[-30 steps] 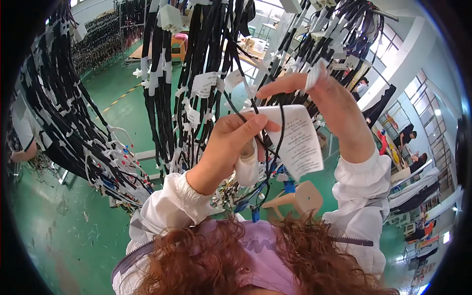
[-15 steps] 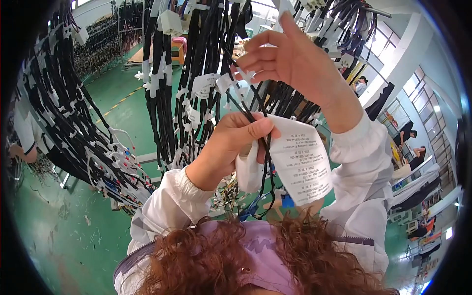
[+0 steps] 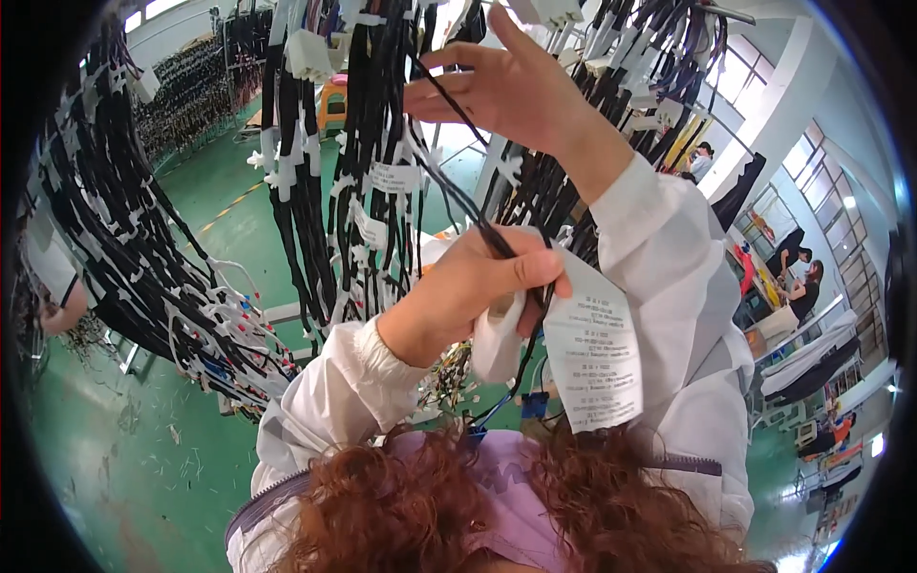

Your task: Applying adhesive identification tags to specific wires within a large cable harness assembly.

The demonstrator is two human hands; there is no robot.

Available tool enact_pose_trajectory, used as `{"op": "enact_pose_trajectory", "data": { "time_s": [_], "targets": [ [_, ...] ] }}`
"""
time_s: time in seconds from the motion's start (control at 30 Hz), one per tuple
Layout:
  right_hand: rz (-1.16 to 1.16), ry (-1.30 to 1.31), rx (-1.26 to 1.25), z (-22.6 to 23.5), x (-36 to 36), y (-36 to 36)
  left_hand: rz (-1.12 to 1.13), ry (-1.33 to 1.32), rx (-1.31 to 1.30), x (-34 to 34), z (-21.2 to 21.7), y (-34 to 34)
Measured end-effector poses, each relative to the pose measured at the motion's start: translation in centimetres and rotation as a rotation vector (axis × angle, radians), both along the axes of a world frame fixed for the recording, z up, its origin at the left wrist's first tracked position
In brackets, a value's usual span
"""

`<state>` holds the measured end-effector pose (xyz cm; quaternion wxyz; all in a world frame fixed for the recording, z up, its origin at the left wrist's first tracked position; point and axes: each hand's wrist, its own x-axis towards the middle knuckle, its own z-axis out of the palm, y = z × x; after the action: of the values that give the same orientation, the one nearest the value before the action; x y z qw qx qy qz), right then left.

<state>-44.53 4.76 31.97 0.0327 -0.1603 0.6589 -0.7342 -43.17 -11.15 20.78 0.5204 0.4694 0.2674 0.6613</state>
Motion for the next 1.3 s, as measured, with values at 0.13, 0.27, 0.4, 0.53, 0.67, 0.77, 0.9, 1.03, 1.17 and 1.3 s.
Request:
{"op": "enact_pose_trajectory", "data": {
  "time_s": [0.13,0.27,0.4,0.53,0.67,0.77,0.9,1.03,1.17,1.3],
  "targets": [
    [-0.269,0.048,0.045,0.1,3.5,2.8,0.109,0.064,-0.052,-0.1,-1.5,1.2],
    [-0.612,0.134,0.365,0.7,6.8,1.5,0.106,0.094,-0.033,-0.1,-1.5,2.1],
    [-0.746,0.208,0.500,0.0,6.8,-0.3,0.102,0.075,-0.015,-0.3,-1.6,2.6],
    [-0.751,0.235,0.460,-1.1,6.3,-1.0,0.094,0.078,0.002,-0.3,-1.7,3.1],
    [-0.762,0.235,0.459,-1.5,5.8,-1.5,0.111,0.116,-0.004,-0.3,-1.7,3.3],
    [-0.759,0.218,0.481,-1.3,5.5,-2.0,0.124,0.137,-0.002,-0.5,-1.9,3.4],
    [-0.775,0.246,0.498,-1.1,5.1,-2.7,0.131,0.149,0.004,-0.5,-1.9,3.3],
    [-0.798,0.257,0.477,-1.4,4.7,-2.8,0.155,0.179,0.018,-0.8,-2.2,3.4],
    [-0.792,0.269,0.482,-1.5,4.7,-2.7,0.143,0.201,-0.009,-0.8,-2.2,3.6],
    [-0.796,0.282,0.485,-1.4,4.8,-3.0,0.145,0.201,0.010,-0.8,-2.1,3.6]
  ]
}}
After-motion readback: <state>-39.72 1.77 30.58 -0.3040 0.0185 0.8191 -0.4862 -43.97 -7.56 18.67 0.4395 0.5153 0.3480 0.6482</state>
